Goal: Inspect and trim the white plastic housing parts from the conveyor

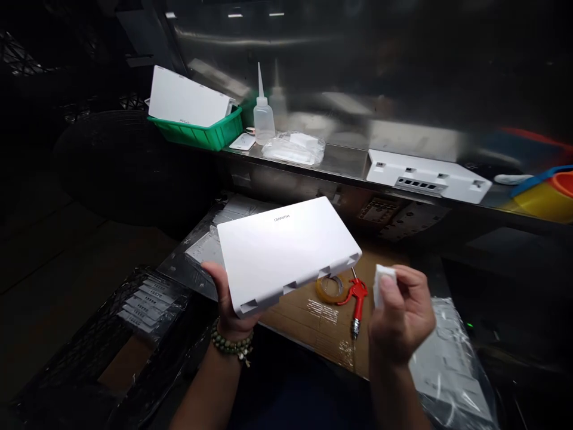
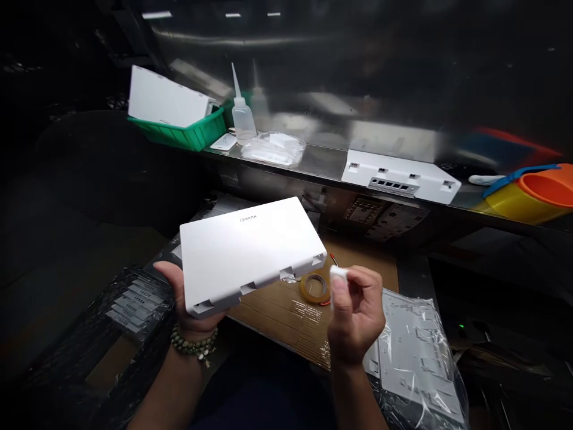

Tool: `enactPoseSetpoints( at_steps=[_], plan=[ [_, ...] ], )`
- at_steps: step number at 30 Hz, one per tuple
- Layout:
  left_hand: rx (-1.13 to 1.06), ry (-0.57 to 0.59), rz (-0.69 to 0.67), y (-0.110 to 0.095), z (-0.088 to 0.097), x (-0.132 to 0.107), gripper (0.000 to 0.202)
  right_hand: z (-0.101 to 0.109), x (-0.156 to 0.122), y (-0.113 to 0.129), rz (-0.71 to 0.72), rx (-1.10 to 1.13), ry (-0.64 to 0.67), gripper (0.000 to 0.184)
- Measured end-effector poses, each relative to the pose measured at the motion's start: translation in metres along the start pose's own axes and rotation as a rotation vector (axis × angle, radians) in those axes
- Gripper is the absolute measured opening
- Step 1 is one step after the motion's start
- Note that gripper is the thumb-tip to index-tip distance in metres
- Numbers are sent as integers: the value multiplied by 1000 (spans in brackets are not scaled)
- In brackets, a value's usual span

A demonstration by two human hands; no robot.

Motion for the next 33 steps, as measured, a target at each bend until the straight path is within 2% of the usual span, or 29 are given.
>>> enactPoseSetpoints(
  at_steps=[2,5,10,13,15,19,24,28,29,31,33],
  plan=[
    [30,-18,32,-1,8,-1,90,4,2,-16,-176,98,-89,18],
    [57,-38,89,3,15,-3,97,-4,-1,-32,-400,250,-95,22],
    [32,-126,125,13,21,-1,100,-9,-8,-42,-569,302,-46,23],
    [23,-189,73,13,26,1,99,-7,-9,-46,-593,316,-43,24],
    [34,-186,45,12,27,3,100,-6,-9,-48,-600,314,-31,25],
    [66,-90,37,13,26,5,103,-6,-9,-47,-604,315,-12,28],
    [139,35,41,11,23,5,95,-5,-10,-47,-586,297,-13,27],
    [310,10,-4,-3,7,1,79,2,-12,-54,-535,270,-120,32],
    [379,-3,-32,-7,0,-1,82,4,-13,-56,-524,257,-145,34],
    [515,-43,-68,-11,-12,-4,99,8,-15,-60,-509,235,-177,36],
    [578,-120,-95,-12,-18,-5,112,10,-16,-62,-502,225,-184,37]
  ],
)
Point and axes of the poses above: each hand's wrist, its own x-axis towards the middle knuckle, its own z-axis out of the back of the hand, y = z × x, the point moved 6 cm from there along x, towards the middle knuckle, and after that the axes turned 14 degrees about z, right-handed, at the moved point
